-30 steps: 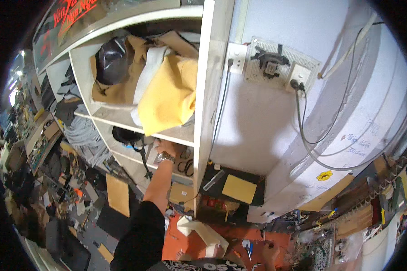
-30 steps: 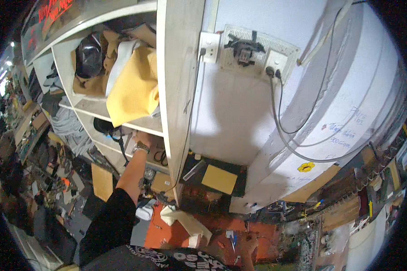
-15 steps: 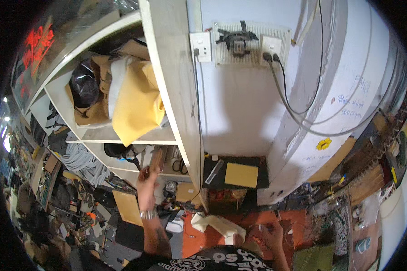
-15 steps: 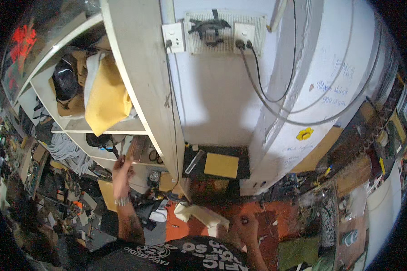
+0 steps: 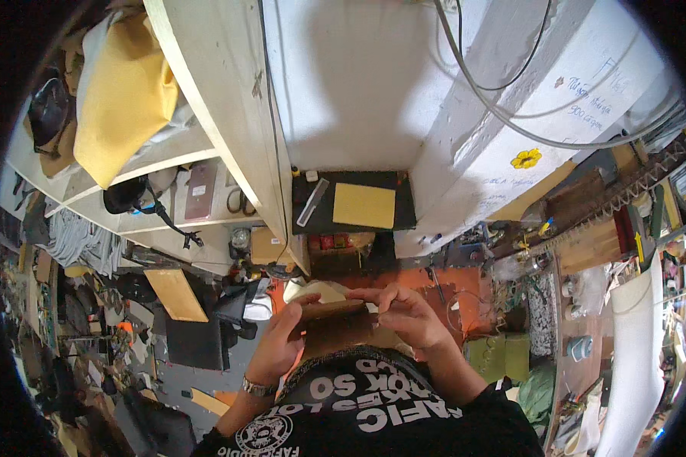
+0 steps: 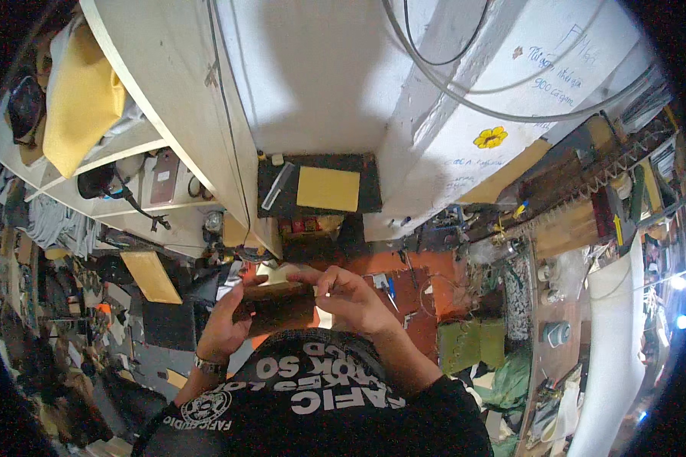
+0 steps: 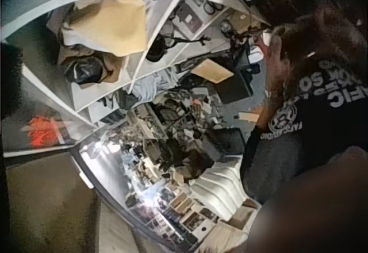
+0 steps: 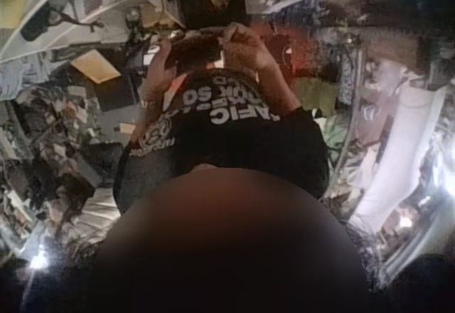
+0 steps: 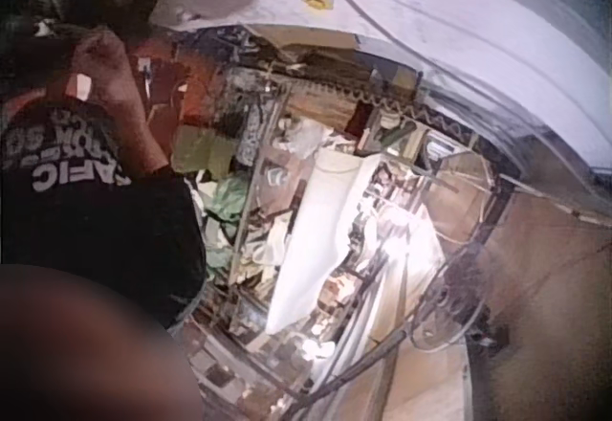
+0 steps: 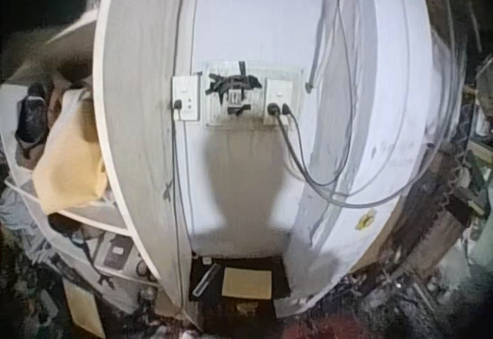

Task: The person applies a transparent protective film to the camera module area of a smartphone. They use scissors to trim the film, then smooth it over the camera lenses, and finally place the phone on a nearby surface.

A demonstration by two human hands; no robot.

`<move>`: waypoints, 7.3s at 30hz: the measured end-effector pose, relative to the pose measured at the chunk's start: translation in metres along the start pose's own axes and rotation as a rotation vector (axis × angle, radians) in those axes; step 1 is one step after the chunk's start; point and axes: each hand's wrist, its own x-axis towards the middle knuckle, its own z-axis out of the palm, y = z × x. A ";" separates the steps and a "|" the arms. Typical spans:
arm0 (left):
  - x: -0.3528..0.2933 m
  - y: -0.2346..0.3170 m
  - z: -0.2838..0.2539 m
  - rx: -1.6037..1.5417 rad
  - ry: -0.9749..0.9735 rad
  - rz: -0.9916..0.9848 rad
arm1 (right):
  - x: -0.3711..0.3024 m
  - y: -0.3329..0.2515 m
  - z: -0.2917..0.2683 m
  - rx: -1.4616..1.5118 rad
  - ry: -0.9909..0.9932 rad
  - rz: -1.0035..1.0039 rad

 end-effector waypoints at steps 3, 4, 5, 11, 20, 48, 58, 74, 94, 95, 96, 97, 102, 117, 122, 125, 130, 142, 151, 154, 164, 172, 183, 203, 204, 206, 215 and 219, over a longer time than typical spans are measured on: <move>0.013 -0.001 0.007 -0.319 0.094 -0.244 | -0.010 -0.003 0.004 -0.151 0.042 -0.010; 0.017 -0.003 0.009 -0.221 0.125 -0.286 | -0.011 -0.004 0.007 -0.352 0.073 -0.034; 0.023 -0.005 0.010 -0.151 0.127 -0.312 | -0.011 -0.005 0.009 -0.570 0.075 -0.073; 0.037 -0.005 0.022 -0.304 0.035 -0.342 | -0.009 0.006 0.023 -0.703 0.531 -0.039; 0.040 0.009 0.024 -0.151 -0.193 -0.236 | -0.008 0.012 0.006 -0.465 0.604 -0.127; 0.029 0.004 0.020 -0.171 -0.154 -0.207 | -0.003 0.007 0.000 -0.932 0.505 -0.228; 0.027 -0.004 0.039 -0.102 -0.053 -0.262 | -0.007 -0.006 0.004 -1.263 0.327 -0.320; 0.030 -0.013 0.033 -0.615 -0.263 -0.101 | 0.009 0.026 0.005 -0.776 0.968 -0.537; 0.032 -0.033 0.036 -0.539 -0.005 -0.004 | -0.003 0.044 0.029 -0.919 0.852 -0.478; 0.033 -0.033 0.033 -0.625 0.034 -0.054 | -0.004 0.044 0.029 -0.916 0.826 -0.452; 0.033 -0.032 0.031 -0.710 0.073 -0.103 | -0.004 0.044 0.029 -0.881 0.814 -0.400; 0.035 -0.031 0.032 -0.707 0.063 -0.072 | -0.004 0.044 0.029 -0.847 0.801 -0.351; 0.036 -0.032 0.028 -0.683 0.139 -0.091 | 0.001 0.020 0.025 -1.151 0.690 -0.380; 0.045 -0.004 0.027 -0.612 0.357 -0.135 | -0.001 -0.010 0.032 -1.602 0.023 -0.417; 0.044 -0.001 0.027 -0.528 0.411 -0.111 | -0.005 -0.009 0.040 -1.613 0.024 -0.442; 0.042 0.000 0.027 -0.521 0.438 -0.099 | -0.005 -0.009 0.040 -1.620 -0.003 -0.468; 0.042 -0.006 0.028 -0.459 0.484 -0.049 | -0.005 -0.008 0.039 -1.616 -0.074 -0.446; 0.038 -0.014 0.041 -0.402 0.511 0.066 | -0.004 -0.012 0.052 -1.614 -0.154 -0.284; 0.017 -0.012 0.055 -0.088 0.712 0.429 | -0.017 -0.044 0.085 -1.690 -0.285 -0.349; 0.015 -0.009 0.056 0.050 0.678 0.567 | -0.020 -0.047 0.094 -1.780 -0.223 -0.268; 0.038 0.003 0.055 -0.088 0.369 0.087 | -0.002 -0.046 0.075 -1.734 -0.278 -0.032; 0.042 -0.006 0.045 -0.293 0.315 -0.118 | 0.015 -0.052 0.044 -1.098 -0.294 0.028; 0.034 0.004 0.047 -0.522 0.222 -0.009 | 0.015 -0.045 0.045 -0.872 0.289 -0.193; 0.049 -0.018 0.052 -0.222 0.212 0.012 | 0.011 0.006 0.035 -1.066 0.486 -0.335; 0.046 -0.015 0.054 -0.273 0.112 0.059 | 0.011 0.007 0.037 -1.072 0.447 -0.362; 0.041 -0.009 0.052 -0.119 0.098 -0.056 | 0.012 0.008 0.041 -1.035 0.416 -0.349; 0.035 -0.006 0.046 -0.491 0.057 -0.116 | 0.020 -0.012 0.022 -0.759 0.679 -0.271; 0.034 -0.001 0.045 -0.576 0.001 -0.017 | 0.017 -0.019 0.022 -0.661 0.697 -0.243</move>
